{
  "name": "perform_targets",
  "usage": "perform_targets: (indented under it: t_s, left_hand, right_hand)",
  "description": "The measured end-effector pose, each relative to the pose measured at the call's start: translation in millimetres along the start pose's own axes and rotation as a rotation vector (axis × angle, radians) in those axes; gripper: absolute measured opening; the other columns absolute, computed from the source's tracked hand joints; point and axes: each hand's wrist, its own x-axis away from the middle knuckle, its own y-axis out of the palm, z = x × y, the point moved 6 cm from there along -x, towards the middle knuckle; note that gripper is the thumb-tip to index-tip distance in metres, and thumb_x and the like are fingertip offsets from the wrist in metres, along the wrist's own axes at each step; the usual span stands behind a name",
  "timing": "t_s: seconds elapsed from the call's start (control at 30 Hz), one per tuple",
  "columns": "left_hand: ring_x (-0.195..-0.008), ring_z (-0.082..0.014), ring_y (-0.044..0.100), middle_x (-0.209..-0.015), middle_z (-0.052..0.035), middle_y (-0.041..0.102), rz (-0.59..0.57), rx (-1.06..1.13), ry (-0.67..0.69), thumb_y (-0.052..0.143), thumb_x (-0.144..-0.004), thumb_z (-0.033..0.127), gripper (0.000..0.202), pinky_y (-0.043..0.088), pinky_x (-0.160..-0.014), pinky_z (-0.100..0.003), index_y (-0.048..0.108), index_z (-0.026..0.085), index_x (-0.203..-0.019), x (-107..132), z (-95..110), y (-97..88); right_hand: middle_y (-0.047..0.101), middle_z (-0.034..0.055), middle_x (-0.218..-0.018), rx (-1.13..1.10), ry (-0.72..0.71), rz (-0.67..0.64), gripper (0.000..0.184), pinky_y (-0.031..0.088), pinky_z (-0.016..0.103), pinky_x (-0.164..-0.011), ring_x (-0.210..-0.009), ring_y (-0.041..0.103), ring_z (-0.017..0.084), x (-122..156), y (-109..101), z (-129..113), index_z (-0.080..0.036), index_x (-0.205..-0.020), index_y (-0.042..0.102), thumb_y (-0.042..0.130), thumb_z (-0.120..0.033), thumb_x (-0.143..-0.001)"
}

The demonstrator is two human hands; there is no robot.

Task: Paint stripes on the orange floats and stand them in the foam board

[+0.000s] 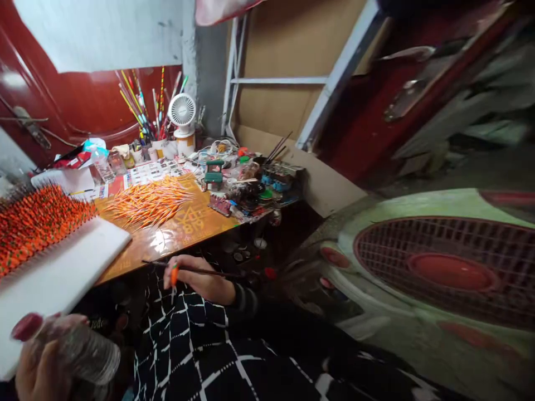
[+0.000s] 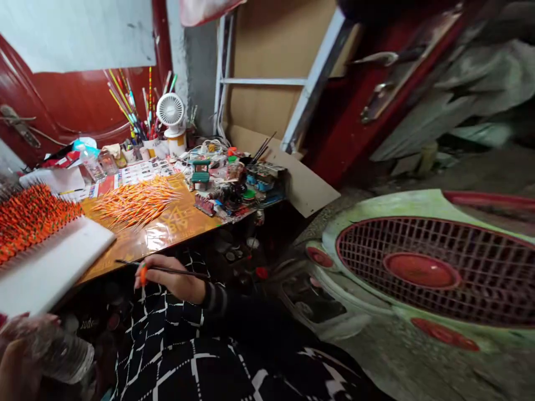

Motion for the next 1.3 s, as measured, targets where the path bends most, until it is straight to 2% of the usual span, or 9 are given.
perform_targets:
  t_s: [0.1,0.27,0.4,0.57,0.7,0.8,0.93,1.07,1.3]
  left_hand:
    - [-0.100,-0.0310,0.073,-0.111,-0.0024,0.076,-0.003,0.162,0.092,0.057,-0.090,0.047,0.046,0.062,-0.083,-0.047,0.056,0.038,-0.135,-67.4,89.9,32.7]
    - [-0.078,-0.0218,0.066,-0.087,-0.0020,0.070,-0.230,-0.006,0.634,0.075,-0.080,0.053,0.043,0.053,-0.073,-0.034,0.070,0.028,-0.115,-149.4,250.8,137.9]
    - [-0.070,-0.0185,0.061,-0.091,-0.0050,0.065,-0.402,-0.104,0.822,0.080,-0.078,0.048,0.043,0.047,-0.068,-0.031,0.071,0.024,-0.113,-182.8,320.4,227.6]
    - [-0.077,-0.0237,0.063,-0.084,-0.0054,0.057,-0.539,-0.292,0.871,0.091,-0.068,0.029,0.033,0.047,-0.073,-0.032,0.069,0.019,-0.089,-207.8,351.5,319.0]
    - [-0.088,-0.0304,0.064,-0.074,-0.0046,0.052,-0.543,-0.225,0.834,0.089,-0.063,0.007,0.029,0.047,-0.081,-0.038,0.062,0.016,-0.070,-215.1,366.7,356.6]
    - [-0.091,-0.0333,0.066,-0.071,-0.0071,0.054,-0.536,-0.238,0.876,0.080,-0.069,0.000,0.024,0.047,-0.082,-0.041,0.061,0.014,-0.064,-207.1,384.5,365.2]
    - [-0.091,-0.0329,0.070,-0.088,-0.0163,0.067,-0.537,-0.715,0.991,0.068,-0.081,0.001,0.008,0.049,-0.078,-0.038,0.071,0.008,-0.079,-183.7,409.4,367.1]
    - [-0.102,-0.0313,0.071,-0.111,-0.0195,0.071,-0.610,-1.119,1.049,0.063,-0.089,0.008,0.019,0.050,-0.077,-0.033,0.074,0.008,-0.104,-160.2,425.7,363.4]
    - [-0.110,-0.0305,0.070,-0.118,-0.0205,0.071,-0.626,-1.218,1.054,0.046,-0.094,0.002,0.035,0.052,-0.079,-0.033,0.073,0.009,-0.116,-150.5,433.7,359.1]
  right_hand:
    - [0.070,0.0047,-0.089,0.089,-0.185,0.248,0.026,0.052,0.039,-0.086,-0.084,0.066,0.020,38.1,-56.4,-48.5,-0.022,-0.093,0.068,0.073,-0.048,-0.090]
    - [0.067,0.0042,-0.089,0.228,-0.388,0.661,0.023,0.054,0.047,-0.090,-0.087,0.066,0.024,126.6,-134.3,-96.6,-0.027,-0.091,0.069,0.074,-0.049,-0.087]
    - [0.068,0.0042,-0.090,0.298,-0.448,0.924,0.015,0.056,0.043,-0.088,-0.089,0.066,0.023,190.4,-172.0,-103.2,-0.030,-0.093,0.070,0.073,-0.044,-0.089]
    - [0.070,0.0048,-0.092,0.297,-0.474,1.017,0.013,0.058,0.043,-0.086,-0.088,0.068,0.023,220.7,-186.5,-102.7,-0.030,-0.090,0.072,0.072,-0.043,-0.088]
    - [0.070,0.0043,-0.088,0.298,-0.481,1.048,0.014,0.058,0.044,-0.086,-0.087,0.067,0.023,222.1,-191.3,-103.2,-0.030,-0.089,0.071,0.072,-0.043,-0.088]
    - [0.069,0.0028,-0.086,0.305,-0.478,1.052,0.013,0.057,0.043,-0.087,-0.088,0.066,0.022,220.9,-194.0,-102.0,-0.030,-0.090,0.071,0.072,-0.043,-0.088]
    - [0.069,0.0025,-0.089,0.265,-0.481,1.058,0.012,0.057,0.038,-0.083,-0.088,0.066,0.020,222.8,-197.6,-98.0,-0.030,-0.089,0.072,0.073,-0.043,-0.088]
    - [0.070,0.0019,-0.087,0.248,-0.502,1.076,0.015,0.057,0.036,-0.080,-0.085,0.067,0.019,226.8,-200.7,-96.4,-0.027,-0.090,0.072,0.075,-0.042,-0.087]
    - [0.072,0.0032,-0.085,0.290,-0.515,1.082,0.012,0.058,0.038,-0.073,-0.080,0.068,0.022,229.9,-204.3,-95.7,-0.028,-0.089,0.071,0.074,-0.040,-0.087]
